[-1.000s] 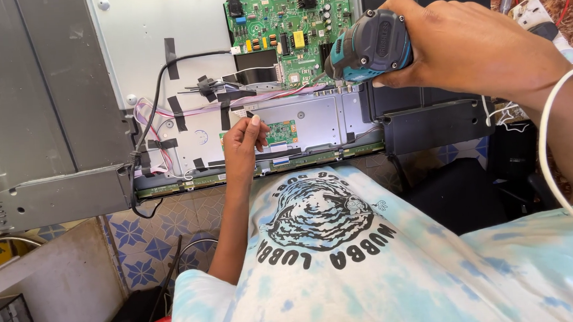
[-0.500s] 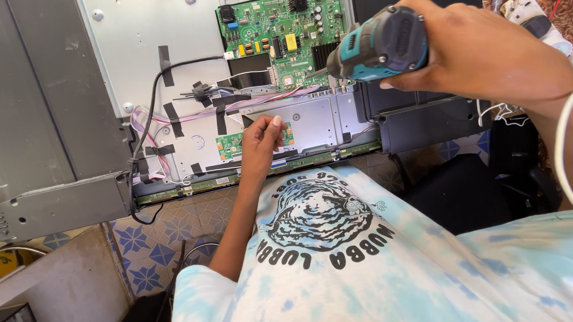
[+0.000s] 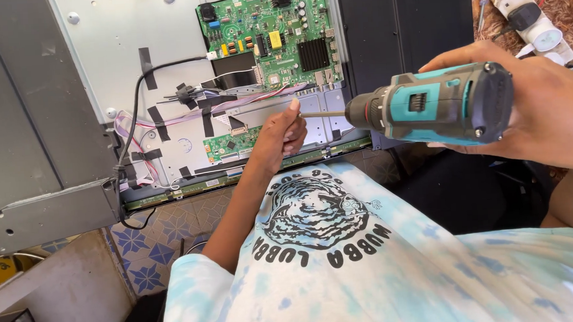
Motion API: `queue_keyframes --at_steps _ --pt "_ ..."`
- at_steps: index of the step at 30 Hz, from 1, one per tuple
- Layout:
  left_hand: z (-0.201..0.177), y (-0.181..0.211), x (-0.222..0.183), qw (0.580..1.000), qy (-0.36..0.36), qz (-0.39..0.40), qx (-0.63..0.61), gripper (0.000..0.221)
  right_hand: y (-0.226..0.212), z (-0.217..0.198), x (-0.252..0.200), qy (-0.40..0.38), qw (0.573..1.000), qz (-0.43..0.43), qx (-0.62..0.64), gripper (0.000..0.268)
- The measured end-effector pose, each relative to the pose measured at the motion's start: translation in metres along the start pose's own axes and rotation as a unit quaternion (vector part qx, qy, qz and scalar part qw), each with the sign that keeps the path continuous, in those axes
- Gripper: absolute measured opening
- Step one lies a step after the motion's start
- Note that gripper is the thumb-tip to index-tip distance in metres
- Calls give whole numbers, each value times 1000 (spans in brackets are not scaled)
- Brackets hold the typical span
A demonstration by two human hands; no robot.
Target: Unscrewing and removing an internal circuit board from a television set using a power drill.
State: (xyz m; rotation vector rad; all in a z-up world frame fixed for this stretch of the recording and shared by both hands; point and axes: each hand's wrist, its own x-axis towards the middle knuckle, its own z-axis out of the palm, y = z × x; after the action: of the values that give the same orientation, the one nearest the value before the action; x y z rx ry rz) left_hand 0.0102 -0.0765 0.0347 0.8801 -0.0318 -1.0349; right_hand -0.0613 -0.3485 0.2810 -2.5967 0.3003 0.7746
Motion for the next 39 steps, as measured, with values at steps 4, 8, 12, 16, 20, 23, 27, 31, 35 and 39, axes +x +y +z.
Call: queue_keyframes --at_steps 4,8,12,16,20,23,27,31,35,39 --pt "-18 -18 -4 997 59 35 -43 49 18 5 -2 47 998 -7 -39 93" --pt "-27 -20 -15 994 107 36 -10 32 21 8 14 69 993 37 -88 86" --pt "-32 -21 -24 988 147 45 29 34 24 12 29 55 990 26 -131 84" --pt "-32 -22 -27 986 162 45 15 35 13 10 39 47 994 9 -96 72" --pt "-32 -23 -28 985 167 50 -6 34 10 14 46 37 986 1 -160 68" --pt "-33 -25 -29 984 168 51 -14 34 12 17 49 34 980 -4 -194 71" --pt "-36 -26 -32 983 174 54 -15 35 16 18 54 39 977 -28 -208 71" --pt "-41 -28 -33 981 181 57 -22 35 16 18 52 41 975 -10 -217 73" --pt "-41 -25 -33 981 185 58 -20 35 9 12 50 30 985 -7 -170 71" --pt "-40 -23 -33 982 181 58 -11 35 8 13 50 35 987 -11 -155 70"
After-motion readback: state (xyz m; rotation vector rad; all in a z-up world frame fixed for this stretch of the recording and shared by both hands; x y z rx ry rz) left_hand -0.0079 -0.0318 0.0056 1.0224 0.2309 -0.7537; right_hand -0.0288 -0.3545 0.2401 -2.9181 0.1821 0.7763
